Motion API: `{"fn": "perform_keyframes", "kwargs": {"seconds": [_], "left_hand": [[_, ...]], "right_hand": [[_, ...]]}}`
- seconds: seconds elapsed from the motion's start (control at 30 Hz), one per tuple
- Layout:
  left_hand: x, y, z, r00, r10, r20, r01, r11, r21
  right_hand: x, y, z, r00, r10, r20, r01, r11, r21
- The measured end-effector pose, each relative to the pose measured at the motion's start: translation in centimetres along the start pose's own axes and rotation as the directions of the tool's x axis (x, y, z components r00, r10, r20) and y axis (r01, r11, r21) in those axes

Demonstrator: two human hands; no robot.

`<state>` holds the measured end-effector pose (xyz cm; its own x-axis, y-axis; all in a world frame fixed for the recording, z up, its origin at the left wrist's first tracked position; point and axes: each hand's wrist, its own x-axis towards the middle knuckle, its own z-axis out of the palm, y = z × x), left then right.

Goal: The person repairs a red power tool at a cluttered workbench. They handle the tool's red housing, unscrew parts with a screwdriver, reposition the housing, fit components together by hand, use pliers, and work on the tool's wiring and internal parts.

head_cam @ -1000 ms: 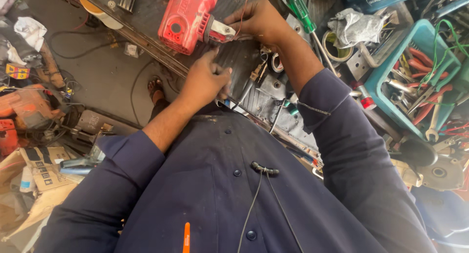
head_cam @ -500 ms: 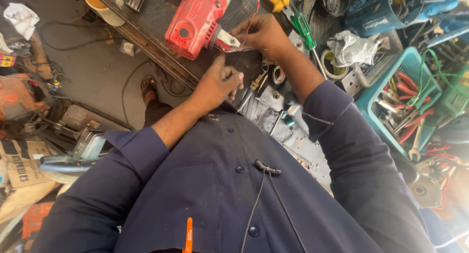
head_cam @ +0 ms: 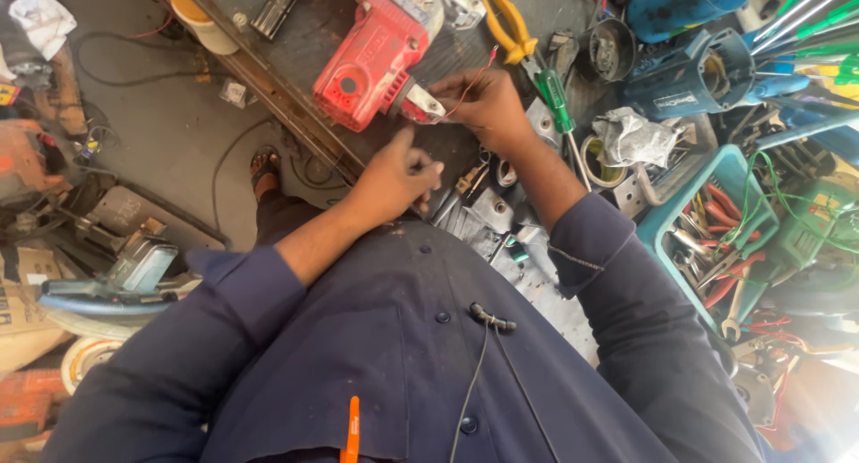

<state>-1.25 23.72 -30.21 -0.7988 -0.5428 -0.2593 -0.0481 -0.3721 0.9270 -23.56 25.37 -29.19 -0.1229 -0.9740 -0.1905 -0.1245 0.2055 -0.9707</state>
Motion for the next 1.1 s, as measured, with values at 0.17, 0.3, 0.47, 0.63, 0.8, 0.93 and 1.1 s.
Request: {"fn": "perform_keyframes", "kwargs": {"seconds": [0.17, 0.3, 0.47, 0.63, 0.8, 0.93, 1.1], "left_hand": [[-2.2, 3.3, -2.8, 0.980, -0.178, -0.091, 0.153, 0.960, -0.235], [-3.0, 7.7, -5.5, 0.984, -0.178, -0.010, 0.162, 0.917, -0.365], [-1.2, 12.4, -5.7, 0.720, 0.637, 0.275, -0.523, 0.239, 0.818], [3.3, 12.6, -4.5, 0.565, 0.519, 0.641, -0.457, -0.450, 0.767], [5.3, 10.0, -4.4, 0.671, 0.425, 0.608, -0.470, -0.390, 0.792], [5.4, 10.0, -4.8, 0.699, 0.361, 0.617, -0.519, -0.337, 0.786], [5.1, 11.0, -3.7, 0.722, 0.253, 0.644, -0.566, -0.318, 0.760]], "right_hand": [[0.0, 0.1, -0.1, 1.000, 0.015, -0.002, -0.015, 0.997, 0.075], [-0.2, 0.0, -0.1, 1.000, -0.024, -0.003, 0.024, 0.999, 0.042], [0.4, -0.1, -0.7, 0.997, 0.046, 0.056, -0.053, 0.990, 0.133], [0.6, -0.5, -0.5, 0.998, 0.036, 0.057, -0.034, 0.999, -0.029], [-0.6, -1.7, 0.0, 0.998, 0.042, 0.049, -0.044, 0.998, 0.042], [-1.0, -2.7, 0.1, 0.994, -0.086, 0.073, 0.089, 0.995, -0.036], [-1.5, -3.3, 0.4, 1.000, -0.029, 0.006, 0.029, 0.937, -0.347]]}}
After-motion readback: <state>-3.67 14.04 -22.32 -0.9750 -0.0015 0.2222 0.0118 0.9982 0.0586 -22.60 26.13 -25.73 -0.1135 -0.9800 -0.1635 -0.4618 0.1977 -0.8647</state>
